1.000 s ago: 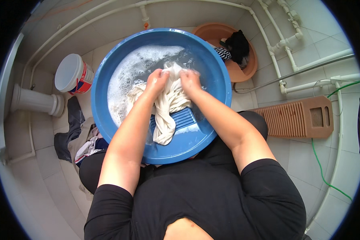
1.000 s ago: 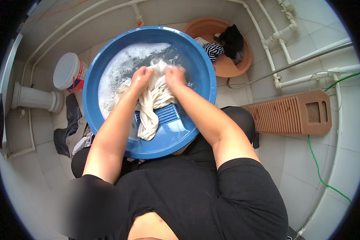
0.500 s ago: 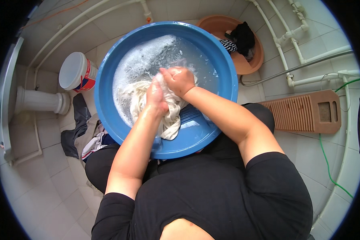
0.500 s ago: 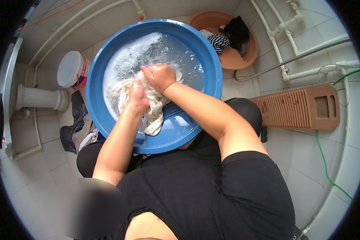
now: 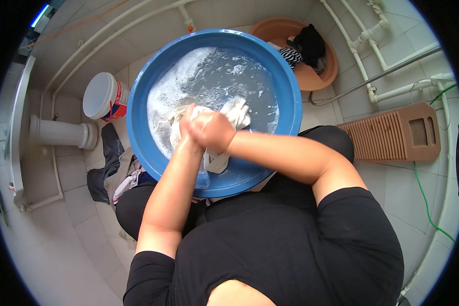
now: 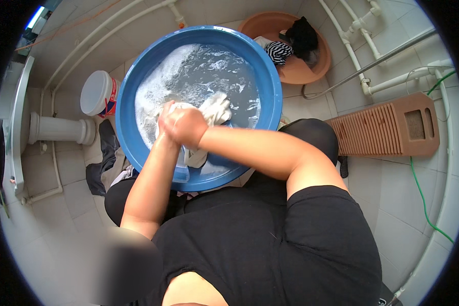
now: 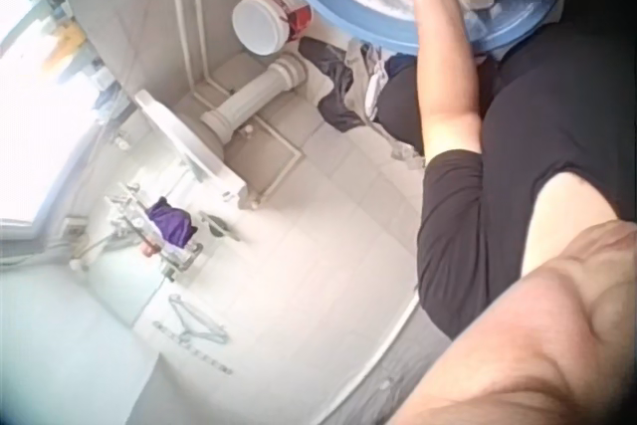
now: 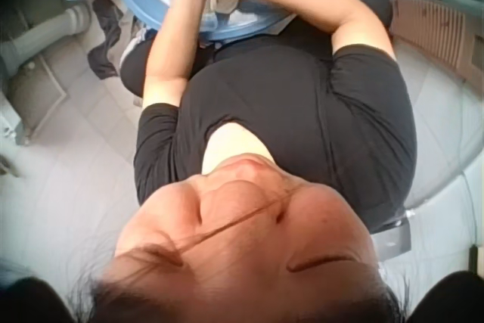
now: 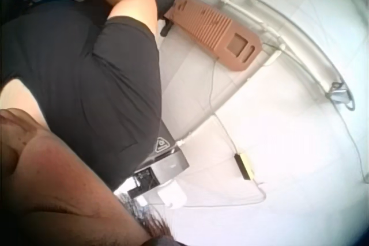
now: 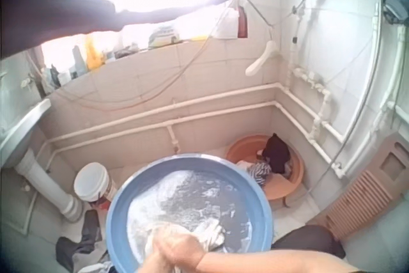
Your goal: The person sits on the floor and hand-washes a white cloth in a blue basin filled with soapy water. They repeatedly scrub the cloth against a washboard, wring it out, and submerge it back into the water.
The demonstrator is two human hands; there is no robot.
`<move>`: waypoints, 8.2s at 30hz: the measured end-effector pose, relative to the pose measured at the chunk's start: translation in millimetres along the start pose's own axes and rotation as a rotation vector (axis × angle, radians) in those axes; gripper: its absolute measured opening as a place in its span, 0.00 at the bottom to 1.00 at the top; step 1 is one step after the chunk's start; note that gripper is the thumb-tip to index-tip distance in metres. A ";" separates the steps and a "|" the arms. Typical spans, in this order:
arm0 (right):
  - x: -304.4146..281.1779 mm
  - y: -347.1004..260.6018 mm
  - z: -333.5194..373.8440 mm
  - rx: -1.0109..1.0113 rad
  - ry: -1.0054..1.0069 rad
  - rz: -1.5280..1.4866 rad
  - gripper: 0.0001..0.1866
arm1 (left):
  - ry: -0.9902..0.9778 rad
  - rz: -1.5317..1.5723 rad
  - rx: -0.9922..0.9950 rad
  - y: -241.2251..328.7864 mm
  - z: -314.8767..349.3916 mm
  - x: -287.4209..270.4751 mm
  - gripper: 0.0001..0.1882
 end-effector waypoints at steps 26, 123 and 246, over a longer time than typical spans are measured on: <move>-11.6 241.4 58.2 1.058 -0.543 0.274 0.33 | -0.024 -0.035 -0.071 2.5 -0.4 -19.4 0.19; 9.9 22.7 -1.1 0.004 0.085 0.024 0.09 | -0.265 0.162 0.026 -14.2 -3.8 -9.5 0.17; -27.2 155.7 13.6 1.145 -0.026 -0.858 0.21 | -0.023 -1.786 0.273 69.0 23.5 -45.7 0.32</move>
Point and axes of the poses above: each hand's wrist, its own z-axis away from the middle knuckle, its own x-axis out of the palm, y = z × x, the point moved 7 cm from there along -z, towards the middle knuckle, and after that the axes turned 9 degrees about z, right-handed, at the moved point
